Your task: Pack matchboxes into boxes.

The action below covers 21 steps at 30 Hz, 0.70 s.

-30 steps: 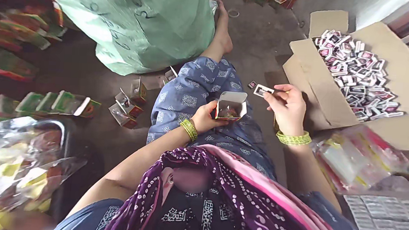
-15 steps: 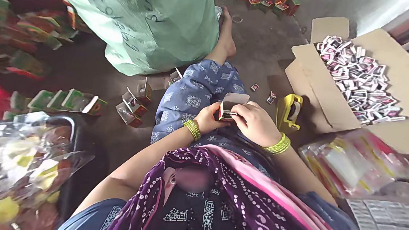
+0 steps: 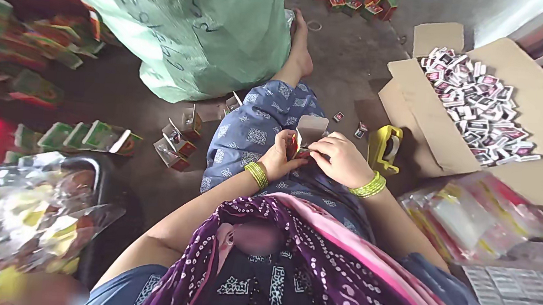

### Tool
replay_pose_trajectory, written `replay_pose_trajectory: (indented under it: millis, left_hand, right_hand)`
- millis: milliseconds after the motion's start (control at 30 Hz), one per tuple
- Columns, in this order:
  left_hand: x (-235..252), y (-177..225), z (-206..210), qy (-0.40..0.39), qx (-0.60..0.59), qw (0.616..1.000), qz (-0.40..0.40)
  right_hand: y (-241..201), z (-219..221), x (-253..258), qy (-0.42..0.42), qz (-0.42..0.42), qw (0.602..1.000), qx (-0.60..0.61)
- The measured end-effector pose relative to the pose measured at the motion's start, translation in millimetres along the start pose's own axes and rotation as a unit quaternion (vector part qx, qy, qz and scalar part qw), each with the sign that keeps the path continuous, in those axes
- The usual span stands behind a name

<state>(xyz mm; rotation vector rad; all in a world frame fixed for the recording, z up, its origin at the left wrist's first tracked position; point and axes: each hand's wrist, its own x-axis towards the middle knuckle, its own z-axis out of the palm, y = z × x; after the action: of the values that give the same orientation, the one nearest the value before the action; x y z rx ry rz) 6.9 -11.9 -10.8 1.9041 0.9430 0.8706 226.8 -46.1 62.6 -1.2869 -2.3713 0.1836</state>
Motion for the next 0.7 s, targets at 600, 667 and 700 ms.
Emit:
replay_pose_trajectory:
  millis: [600, 667, 700]
  left_hand:
    - [0, -8, -2, -0.012, -0.063, 0.991, 0.118]
    - [-1, -8, 0, -0.017, -0.151, 0.981, 0.12]
    - [-2, -5, 1, -0.027, -0.18, 0.977, 0.11]
  right_hand:
    - [10, -6, -3, 0.128, 0.084, 0.969, 0.193]
    - [16, -3, -6, 0.129, 0.19, 0.913, 0.336]
    - [17, -2, -8, 0.117, 0.24, 0.866, 0.424]
